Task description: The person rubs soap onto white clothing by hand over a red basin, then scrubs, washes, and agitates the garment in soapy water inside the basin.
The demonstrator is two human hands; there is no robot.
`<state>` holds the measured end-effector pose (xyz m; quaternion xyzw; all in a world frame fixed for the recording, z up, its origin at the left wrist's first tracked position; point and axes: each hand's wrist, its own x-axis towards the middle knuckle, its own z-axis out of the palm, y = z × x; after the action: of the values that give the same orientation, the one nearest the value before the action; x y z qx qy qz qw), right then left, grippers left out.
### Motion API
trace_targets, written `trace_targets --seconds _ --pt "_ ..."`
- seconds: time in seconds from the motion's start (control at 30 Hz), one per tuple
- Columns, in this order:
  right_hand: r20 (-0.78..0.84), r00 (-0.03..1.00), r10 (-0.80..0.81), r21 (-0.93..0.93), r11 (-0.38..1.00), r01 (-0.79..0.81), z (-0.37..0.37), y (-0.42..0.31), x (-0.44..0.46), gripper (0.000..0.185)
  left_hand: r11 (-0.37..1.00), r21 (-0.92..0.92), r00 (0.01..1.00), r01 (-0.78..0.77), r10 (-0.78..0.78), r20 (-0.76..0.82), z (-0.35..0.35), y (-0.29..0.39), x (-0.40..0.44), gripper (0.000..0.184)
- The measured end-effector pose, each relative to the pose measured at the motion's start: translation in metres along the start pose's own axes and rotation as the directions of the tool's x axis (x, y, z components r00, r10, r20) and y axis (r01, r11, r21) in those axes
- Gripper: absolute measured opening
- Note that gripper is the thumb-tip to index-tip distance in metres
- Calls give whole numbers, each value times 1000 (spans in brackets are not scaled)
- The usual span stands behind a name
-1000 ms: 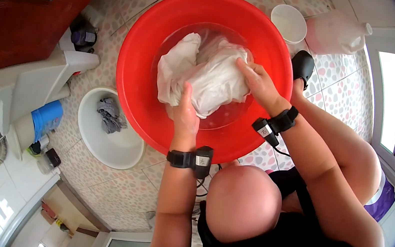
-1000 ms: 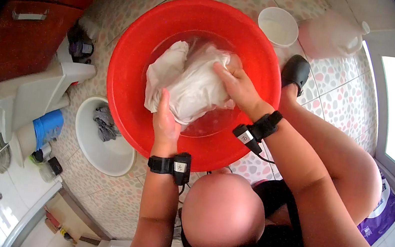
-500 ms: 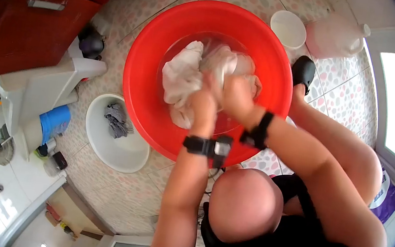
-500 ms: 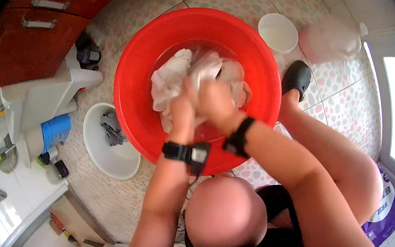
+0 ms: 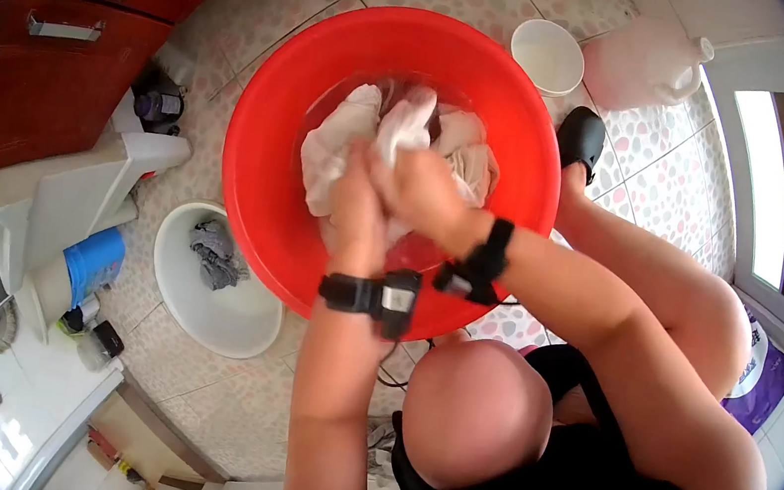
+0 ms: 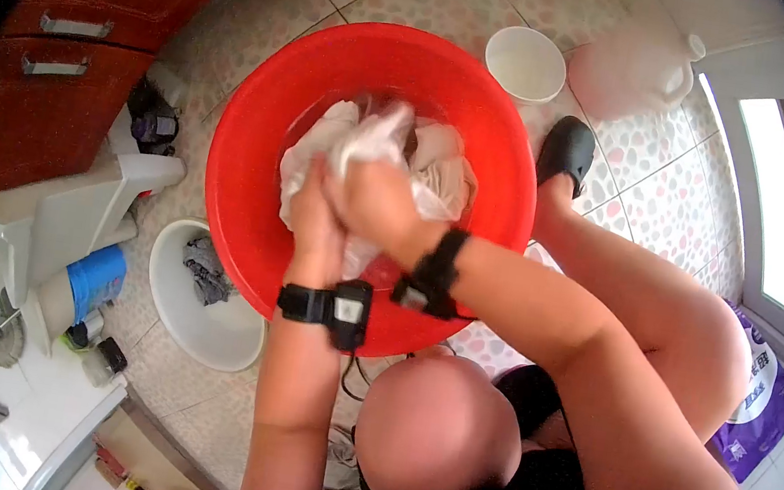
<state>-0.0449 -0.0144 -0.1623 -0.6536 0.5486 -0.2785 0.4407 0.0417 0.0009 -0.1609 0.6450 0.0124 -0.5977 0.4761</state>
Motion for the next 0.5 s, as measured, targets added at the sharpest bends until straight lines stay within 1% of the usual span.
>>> trace_targets --seconds 0.03,0.07,0.1,0.13,0.17,0.2,0.27,0.3,0.33,0.4,0.43,0.47,0.5 --pt "25 989 -148 -45 988 149 8 -1 -15 38 978 -168 921 121 -48 386 -17 8 3 44" --pt "25 990 -141 -45 989 142 8 6 -14 38 978 -165 921 127 -55 385 -17 -2 3 44" --pt "40 995 -92 -141 985 97 4 10 -1 38 978 -173 967 118 -74 242 -4 -8 -2 46" --pt "51 998 -44 -237 970 55 -3 16 16 38 978 -180 992 105 -89 94 8 -16 -7 47" --pt "162 984 77 -461 887 7 -31 11 38 41 985 -175 997 -7 20 69 9 -30 -12 55" --pt "192 957 216 -509 856 -91 -29 20 46 44 985 -173 997 -3 15 72 2 -35 -7 55" --pt "86 984 155 -366 923 -114 -29 32 47 46 969 -246 990 -15 49 133 -7 -37 6 59" --pt "94 984 151 -373 922 -105 -36 35 46 46 972 -232 993 -27 52 103 -10 -28 5 51" --pt "86 985 153 -341 933 -115 -45 40 45 48 970 -242 994 -32 57 98 -15 -24 8 51" --pt "93 979 183 -288 946 -149 -70 37 42 52 945 -318 949 -76 167 268 -25 -20 13 53" --pt "-3 999 43 -186 982 -43 -82 43 41 48 938 -342 942 -61 168 292 -25 -13 4 53" --pt "-106 991 86 -66 993 -94 -95 49 44 39 935 -349 945 -68 173 278 -30 -16 8 53" --pt "-240 969 56 -61 995 -73 -108 74 56 33 932 -360 956 -43 143 256 -36 -23 15 53"
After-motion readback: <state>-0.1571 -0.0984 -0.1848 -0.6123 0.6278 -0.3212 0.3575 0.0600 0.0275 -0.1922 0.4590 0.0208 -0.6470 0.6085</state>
